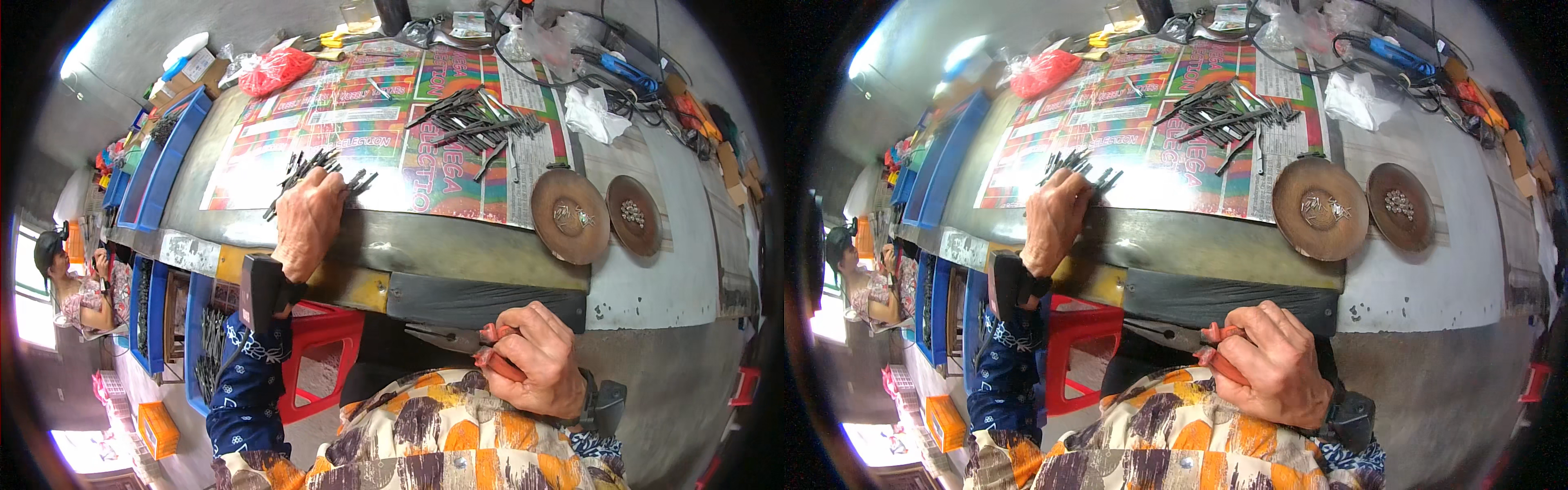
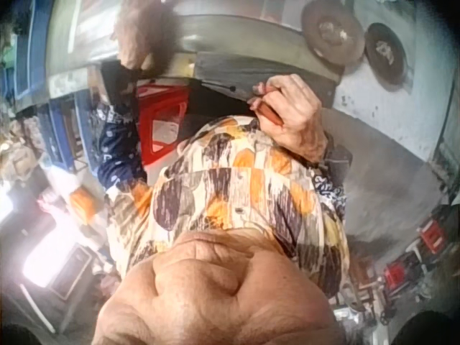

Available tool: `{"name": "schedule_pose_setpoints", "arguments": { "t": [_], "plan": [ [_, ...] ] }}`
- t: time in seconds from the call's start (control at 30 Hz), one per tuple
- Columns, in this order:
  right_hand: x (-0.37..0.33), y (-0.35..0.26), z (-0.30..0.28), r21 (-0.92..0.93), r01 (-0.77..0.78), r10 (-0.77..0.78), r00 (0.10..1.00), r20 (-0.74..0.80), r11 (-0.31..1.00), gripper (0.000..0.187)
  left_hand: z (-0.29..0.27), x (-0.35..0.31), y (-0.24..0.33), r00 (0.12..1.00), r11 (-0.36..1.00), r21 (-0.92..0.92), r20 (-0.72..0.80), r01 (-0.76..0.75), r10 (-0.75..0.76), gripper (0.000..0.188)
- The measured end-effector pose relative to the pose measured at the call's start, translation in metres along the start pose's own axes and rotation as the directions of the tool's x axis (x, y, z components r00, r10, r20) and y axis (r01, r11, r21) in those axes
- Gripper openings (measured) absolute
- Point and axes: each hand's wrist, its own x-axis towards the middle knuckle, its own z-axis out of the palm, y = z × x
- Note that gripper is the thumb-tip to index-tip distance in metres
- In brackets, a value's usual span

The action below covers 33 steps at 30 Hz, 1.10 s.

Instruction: The person repeatedly picks up thin metal rods from a table, uses pliers to trim or bend the ends, and places the finished pieces into a blue bin. The process is continuous and repetitive throughout the clip.

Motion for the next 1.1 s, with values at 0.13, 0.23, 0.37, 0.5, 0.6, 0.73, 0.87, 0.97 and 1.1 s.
{"name": "schedule_pose_setpoints", "arguments": {
  "t": [0.13, 0.23, 0.37, 0.5, 0.6, 0.73, 0.87, 0.97, 1.1],
  "plan": [
    [0.000, -0.002, 0.001, -0.018, 0.000, 0.000, 1.000, -0.004, 1.000, 0.020, -0.006, -0.009, 0.009, 0.998, 0.996, -0.068, -0.031, -0.056, 0.054, 0.008],
    [0.001, -0.004, 0.002, -0.018, 0.004, -0.004, 1.000, -0.014, 1.000, 0.019, -0.010, -0.016, 0.015, 0.997, 0.986, -0.148, -0.055, -0.070, 0.063, 0.008],
    [0.001, -0.006, 0.002, -0.010, 0.003, -0.004, 0.999, -0.054, 1.000, 0.019, -0.018, -0.023, 0.024, 0.996, 0.958, -0.286, -0.094, -0.023, -0.004, 0.009],
    [0.002, -0.007, 0.003, -0.051, 0.006, -0.011, 0.996, -0.088, 0.999, 0.020, -0.036, -0.031, 0.037, 0.988, 0.879, -0.473, -0.096, 0.061, -0.120, 0.015],
    [0.003, -0.009, 0.002, -0.102, 0.008, -0.018, 0.994, -0.104, 0.995, 0.020, -0.051, -0.046, 0.055, 0.966, 0.632, -0.747, 0.049, 0.205, -0.255, 0.011],
    [0.006, -0.012, 0.003, -0.214, 0.051, -0.077, 0.990, -0.115, 0.976, 0.022, -0.069, -0.067, 0.071, 0.923, 0.190, -0.917, 0.305, 0.351, -0.235, 0.010],
    [0.007, -0.021, 0.001, -0.301, 0.091, -0.117, 0.991, -0.070, 0.949, 0.026, -0.074, -0.084, 0.081, 0.877, -0.206, -0.885, 0.452, 0.417, -0.164, 0.011],
    [0.009, -0.025, 0.002, -0.318, 0.117, -0.148, 0.986, -0.076, 0.941, 0.030, -0.075, -0.095, 0.085, 0.849, -0.438, -0.792, 0.517, 0.425, -0.110, 0.010],
    [0.009, -0.029, 0.004, -0.352, 0.139, -0.171, 0.983, -0.062, 0.926, 0.030, -0.075, -0.106, 0.088, 0.842, -0.529, -0.736, 0.535, 0.423, -0.072, 0.010]
  ]
}}
